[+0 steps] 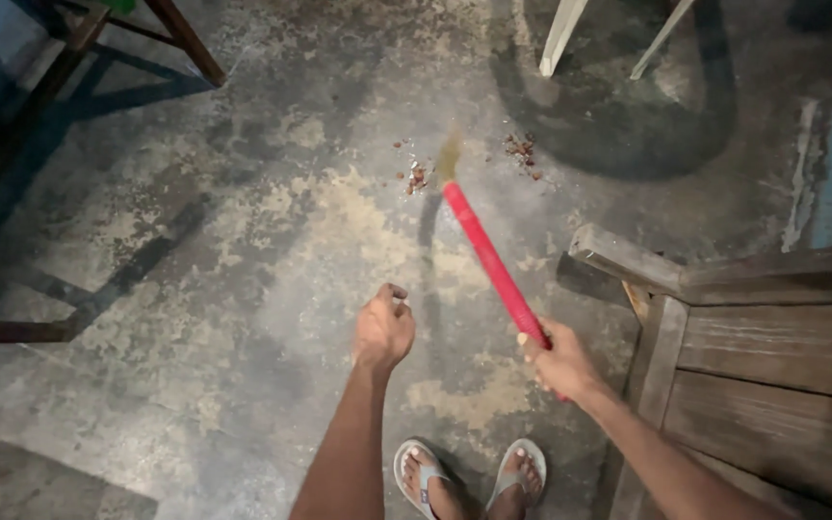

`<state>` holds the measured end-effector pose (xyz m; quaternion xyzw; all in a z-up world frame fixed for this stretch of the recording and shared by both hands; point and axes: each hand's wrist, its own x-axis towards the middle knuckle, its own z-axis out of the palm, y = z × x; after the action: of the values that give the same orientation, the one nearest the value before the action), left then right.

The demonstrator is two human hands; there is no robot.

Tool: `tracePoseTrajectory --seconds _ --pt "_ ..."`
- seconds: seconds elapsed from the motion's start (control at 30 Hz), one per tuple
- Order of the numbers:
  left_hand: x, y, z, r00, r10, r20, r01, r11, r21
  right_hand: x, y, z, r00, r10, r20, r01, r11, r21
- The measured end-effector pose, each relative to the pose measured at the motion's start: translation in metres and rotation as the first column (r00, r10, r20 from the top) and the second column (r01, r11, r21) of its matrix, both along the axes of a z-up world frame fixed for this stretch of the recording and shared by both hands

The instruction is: The recorder uses a red rod to hit and move small brown objects on the floor.

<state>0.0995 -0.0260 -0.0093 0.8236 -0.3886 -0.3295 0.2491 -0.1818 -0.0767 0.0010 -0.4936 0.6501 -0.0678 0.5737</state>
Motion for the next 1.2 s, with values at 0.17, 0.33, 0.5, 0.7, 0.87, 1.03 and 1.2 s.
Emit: tracePoseTrajectory --seconds 0.17,0.33,0.5,0.7,0.87,1.03,1.2 --pt "0.014 0.004 0.012 1.000 0.024 -0.020 -0.023 0.998 0.063 0.040 0.027 0.005 0.988 0.141 -0.063 -0.145 0.987 -0.066" --pt "0.027 0.008 0.001 1.000 0.028 0.006 -0.028 1.000 0.002 0.081 0.041 0.012 0.868 0.432 -0.244 -0.496 0.780 -0.382" --pt "0.028 0.010 0.002 0.998 0.058 -0.014 -0.057 0.996 0.067 0.097 0.039 0.008 0.738 0.591 -0.326 -0.659 0.736 -0.157" --pt "0.042 0.011 0.006 0.999 0.048 -0.026 -0.045 0.993 0.108 0.069 0.000 -0.002 0.720 0.534 -0.443 -0.582 0.812 0.034" --pt "0.061 0.015 -0.007 0.998 0.056 -0.018 -0.055 0.995 0.086 0.010 -0.037 -0.060 0.829 0.359 -0.428 -0.461 0.873 -0.159" --pt "0.071 0.018 0.005 0.995 0.096 -0.042 -0.091 0.990 0.105 0.002 -0.045 -0.029 0.845 0.284 -0.453 -0.328 0.944 -0.019" --pt "0.080 0.016 -0.001 0.995 0.094 -0.022 -0.092 0.993 0.077 0.001 -0.034 -0.046 0.988 0.026 -0.155 -0.031 0.999 -0.031"
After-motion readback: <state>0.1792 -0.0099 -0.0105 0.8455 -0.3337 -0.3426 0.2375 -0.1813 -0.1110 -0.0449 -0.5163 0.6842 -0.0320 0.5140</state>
